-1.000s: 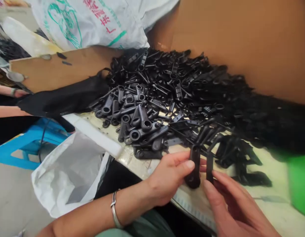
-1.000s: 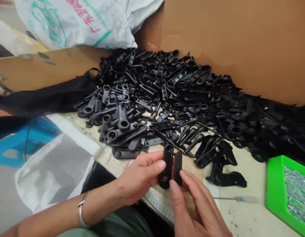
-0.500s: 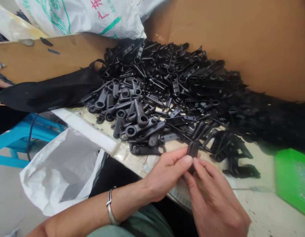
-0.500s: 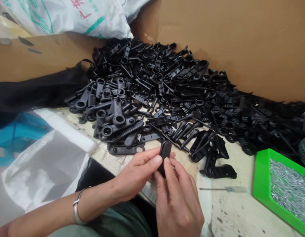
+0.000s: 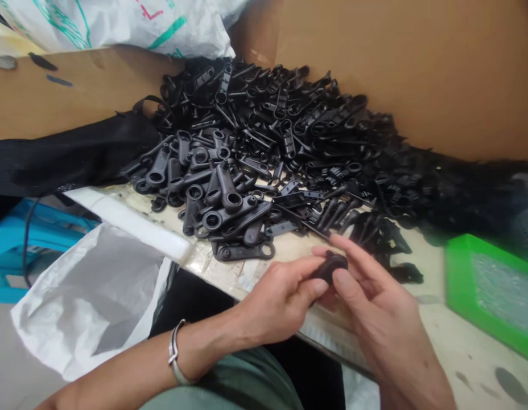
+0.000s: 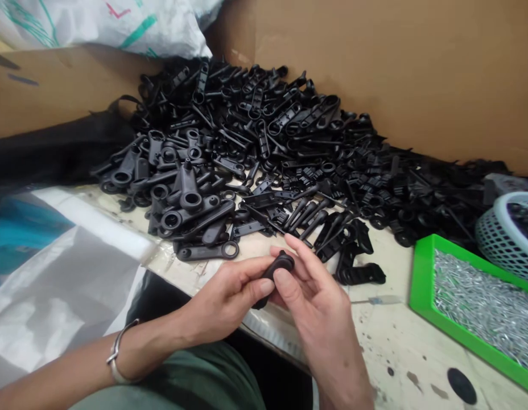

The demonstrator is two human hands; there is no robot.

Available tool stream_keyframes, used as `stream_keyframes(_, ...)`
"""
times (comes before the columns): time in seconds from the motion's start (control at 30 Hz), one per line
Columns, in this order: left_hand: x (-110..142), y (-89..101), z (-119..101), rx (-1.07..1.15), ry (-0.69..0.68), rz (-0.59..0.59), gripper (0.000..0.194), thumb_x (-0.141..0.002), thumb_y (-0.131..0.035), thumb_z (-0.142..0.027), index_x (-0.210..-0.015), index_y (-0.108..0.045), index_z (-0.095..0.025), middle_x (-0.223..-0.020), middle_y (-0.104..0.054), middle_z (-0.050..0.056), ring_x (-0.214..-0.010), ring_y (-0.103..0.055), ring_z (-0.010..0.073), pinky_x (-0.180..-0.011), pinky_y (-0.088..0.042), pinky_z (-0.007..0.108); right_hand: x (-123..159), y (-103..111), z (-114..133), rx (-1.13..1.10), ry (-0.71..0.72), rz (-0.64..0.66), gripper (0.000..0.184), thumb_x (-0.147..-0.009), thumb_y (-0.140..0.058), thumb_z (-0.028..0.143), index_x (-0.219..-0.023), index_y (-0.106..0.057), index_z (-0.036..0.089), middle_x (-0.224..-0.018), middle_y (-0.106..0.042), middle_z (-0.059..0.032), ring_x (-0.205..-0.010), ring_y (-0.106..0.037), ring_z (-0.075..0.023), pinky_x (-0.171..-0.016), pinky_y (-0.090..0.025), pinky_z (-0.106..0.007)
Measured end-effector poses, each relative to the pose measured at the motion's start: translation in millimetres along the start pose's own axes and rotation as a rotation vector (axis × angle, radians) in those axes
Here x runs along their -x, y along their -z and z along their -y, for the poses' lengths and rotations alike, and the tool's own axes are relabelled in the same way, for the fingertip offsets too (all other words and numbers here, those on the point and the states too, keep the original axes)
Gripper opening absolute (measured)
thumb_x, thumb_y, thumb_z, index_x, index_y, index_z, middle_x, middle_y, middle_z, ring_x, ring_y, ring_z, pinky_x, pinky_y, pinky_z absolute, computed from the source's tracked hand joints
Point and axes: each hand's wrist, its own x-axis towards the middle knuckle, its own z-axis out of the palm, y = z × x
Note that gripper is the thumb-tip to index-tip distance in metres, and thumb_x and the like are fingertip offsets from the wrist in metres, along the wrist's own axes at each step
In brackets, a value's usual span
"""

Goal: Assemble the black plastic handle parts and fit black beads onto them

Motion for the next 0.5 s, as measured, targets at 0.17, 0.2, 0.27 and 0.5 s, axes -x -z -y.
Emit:
stream_keyframes(0.17,3,0.6,1,-0.005,0.006,0.063,0.023,-0.100,-0.051,-0.024,-0.111,-0.067,-0.011,-0.099,-0.063,0.007,-0.091,-0.061,0.0179,-0.083,-0.050,0.029,4,-3,-5,-0.220,-0.028,0.101,0.033,-0.087,-0.077,0.040,-0.118,-0.077,0.029,-0.116,-0.078,-0.0099,-0.100,-0.076,-0.0268,-0.077,-0.066,-0.034)
stream_keyframes(0.2,3,1.0,1,-0.010,0.012,0.069,0.023,-0.100,-0.052,-0.025,-0.110,-0.067,-0.011,-0.098,-0.063,0.007,-0.091,-0.061,0.0180,-0.083,-0.050,0.028,5,-2,-6,-0.218,-0.016,0.104,0.030,-0.088,-0.076,0.039,-0.116,-0.078,0.030,-0.116,-0.078,-0.0089,-0.102,-0.076,-0.0266,-0.079,-0.065,-0.034)
stream_keyframes(0.27,3,1.6,0,-0.044,0.015,0.082,0.022,-0.101,-0.050,-0.026,-0.107,-0.066,-0.012,-0.097,-0.064,0.006,-0.091,-0.061,0.0180,-0.083,-0.048,0.028,9,0,-8,-0.182,-0.005,0.101,0.027,-0.089,-0.076,0.039,-0.115,-0.078,0.033,-0.119,-0.077,-0.0070,-0.105,-0.075,-0.0262,-0.083,-0.065,-0.035)
stream_keyframes(0.5,3,1.7,-14,-0.405,-0.114,0.136,0.020,-0.099,-0.047,-0.015,-0.111,-0.063,-0.010,-0.098,-0.064,0.006,-0.085,-0.056,0.0143,-0.077,-0.044,0.024,15,6,-10,-0.021,0.065,0.035,0.030,-0.090,-0.072,0.041,-0.118,-0.076,0.030,-0.124,-0.075,-0.0086,-0.113,-0.071,-0.0297,-0.093,-0.062,-0.044)
